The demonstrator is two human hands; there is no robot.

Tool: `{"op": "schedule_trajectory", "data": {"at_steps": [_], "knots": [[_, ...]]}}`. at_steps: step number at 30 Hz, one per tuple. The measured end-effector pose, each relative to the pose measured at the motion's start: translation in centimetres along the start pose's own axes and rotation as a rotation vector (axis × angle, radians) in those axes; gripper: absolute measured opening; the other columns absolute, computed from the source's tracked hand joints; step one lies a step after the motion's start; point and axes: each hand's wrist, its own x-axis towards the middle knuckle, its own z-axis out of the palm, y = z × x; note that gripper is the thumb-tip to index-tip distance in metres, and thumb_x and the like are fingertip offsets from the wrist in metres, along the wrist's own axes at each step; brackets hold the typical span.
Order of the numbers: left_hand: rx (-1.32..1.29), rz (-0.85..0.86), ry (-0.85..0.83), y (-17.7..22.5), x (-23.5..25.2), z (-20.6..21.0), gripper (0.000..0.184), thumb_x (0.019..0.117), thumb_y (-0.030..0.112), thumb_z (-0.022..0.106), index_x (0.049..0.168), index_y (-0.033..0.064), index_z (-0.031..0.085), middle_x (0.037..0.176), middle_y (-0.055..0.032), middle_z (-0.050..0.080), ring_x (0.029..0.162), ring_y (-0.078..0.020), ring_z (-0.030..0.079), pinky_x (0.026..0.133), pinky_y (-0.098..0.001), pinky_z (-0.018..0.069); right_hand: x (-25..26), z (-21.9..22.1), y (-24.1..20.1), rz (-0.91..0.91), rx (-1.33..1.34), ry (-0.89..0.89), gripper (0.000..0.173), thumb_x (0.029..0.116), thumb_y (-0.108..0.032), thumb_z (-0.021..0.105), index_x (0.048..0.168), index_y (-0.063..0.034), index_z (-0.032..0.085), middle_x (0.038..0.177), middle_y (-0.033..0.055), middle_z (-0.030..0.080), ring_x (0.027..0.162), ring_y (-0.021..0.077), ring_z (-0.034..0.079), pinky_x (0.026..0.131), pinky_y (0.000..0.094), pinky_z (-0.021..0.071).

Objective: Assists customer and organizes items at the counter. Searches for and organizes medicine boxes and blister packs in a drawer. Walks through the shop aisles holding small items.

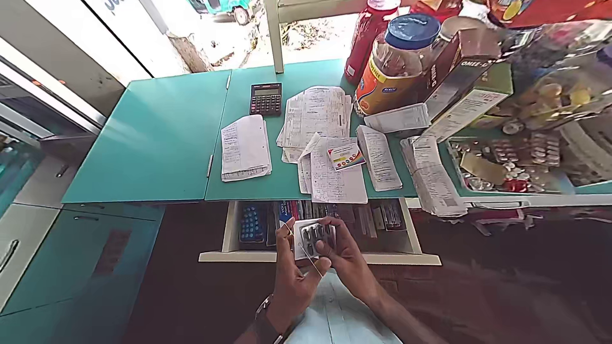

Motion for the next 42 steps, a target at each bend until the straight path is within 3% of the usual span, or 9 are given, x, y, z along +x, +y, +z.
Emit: {"op": "schedule_trajectory", "data": {"at_steps": [3,7,19,24,28,31,34,37,42], "knots": [[0.117,0.087,0.077,-0.4,0.8,0.3,0.075,0.0939,0.034,0.071,0.142,-0.0102,0.036,0.135,-0.0182,0.052,0.12,-0.0131,0.059,0.1,-0.0289,0.0541,-0.5,0.6,0.1,-0.072,-0.065,-0.064,0.037,0.1032,-0.008,0.057,0.138,-0.0038,0.044,0.127,0.0052,0.062,0.111,0.0103,0.065,0.095,0.0283,0.0581],[0.14,0.113,0.143,-0.9,1.2,0.9,0.046,0.097,0.023,0.066,0.129,-0.0024,0.044,0.119,-0.0087,0.056,0.106,-0.0057,0.062,0.089,-0.0219,0.0562,-0.8,0.2,-0.2,-0.117,-0.178,-0.088,0.032,0.1123,-0.025,0.037,0.135,-0.0046,0.046,0.122,0.002,0.058,0.109,0.0033,0.059,0.092,0.0214,0.0529],[-0.035,-0.021,0.176,-0.6,1.7,0.7,0.051,0.0801,0.0,0.066,0.124,-0.003,0.039,0.104,-0.0043,0.061,0.088,-0.0043,0.067,0.075,-0.0211,0.0593,-0.4,0.4,-0.9,-0.081,-0.241,-0.156,0.062,0.1092,-0.053,0.03,0.142,-0.0019,0.044,0.139,0.0048,0.052,0.129,0.0028,0.049,0.108,0.023,0.0438],[-0.113,-0.059,0.11,-1.0,1.7,-0.3,0.072,0.0755,-0.005,0.071,0.136,-0.0057,0.033,0.116,-0.0095,0.061,0.099,-0.0109,0.069,0.083,-0.0275,0.0615,0.1,0.6,-0.8,-0.035,-0.174,-0.16,0.06,0.11,-0.051,0.03,0.144,-0.0029,0.042,0.132,0.0034,0.056,0.116,0.0034,0.058,0.094,0.0215,0.0526],[-0.267,-0.071,0.065,-1.3,1.6,-2.1,0.05,0.077,-0.006,0.066,0.123,0.0037,0.051,0.108,-0.0027,0.069,0.094,-0.0115,0.07,0.081,-0.0311,0.0617,0.2,1.2,-0.5,-0.005,-0.109,-0.249,0.045,0.1084,-0.02,0.047,0.146,0.0014,0.037,0.135,0.0094,0.057,0.118,0.0097,0.06,0.098,0.0292,0.0545],[-0.352,-0.086,-0.023,-1.9,1.5,-3.3,0.032,0.091,0.02,0.07,0.122,0.0126,0.064,0.113,-0.0044,0.071,0.1,-0.0148,0.07,0.085,-0.0322,0.0601,-0.1,0.7,-0.3,0.036,-0.059,-0.279,0.069,0.1004,-0.002,0.057,0.157,0.003,0.017,0.14,0.0166,0.055,0.121,0.0168,0.063,0.103,0.0361,0.056],[-0.039,-0.018,-0.118,-3.2,0.6,-5.7,0.063,0.103,0.055,0.049,0.147,0.0104,0.042,0.138,-0.0066,0.057,0.119,-0.0177,0.061,0.096,-0.0353,0.0552,-0.8,-1.2,0.0,0.047,-0.183,-0.125,0.08,0.0917,0.0,0.069,0.157,0.0028,0.024,0.131,0.0154,0.063,0.112,0.0176,0.068,0.097,0.0365,0.0591],[0.691,0.04,-0.189,-5.8,-1.1,-8.2,0.057,0.1041,0.05,0.046,0.133,0.0038,0.064,0.132,-0.0126,0.066,0.118,-0.0247,0.063,0.098,-0.0455,0.0528,-2.3,-5.8,0.3,0.0,-0.579,0.227,0.054,0.0854,-0.006,0.076,0.136,-0.0008,0.056,0.117,0.0076,0.071,0.101,0.0127,0.07,0.087,0.0342,0.0618],[1.018,0.142,-0.288,-9.4,-3.3,-10.2,0.047,0.1006,0.053,0.05,0.112,0.0179,0.079,0.109,-0.0097,0.072,0.1,-0.0285,0.068,0.092,-0.054,0.0517,-3.3,-11.7,-0.6,0.229,-1.12,0.47,0.041,0.0921,-0.015,0.069,0.132,-0.0072,0.063,0.119,0.0133,0.07,0.105,0.0262,0.069,0.091,0.0474,0.0562]]}}
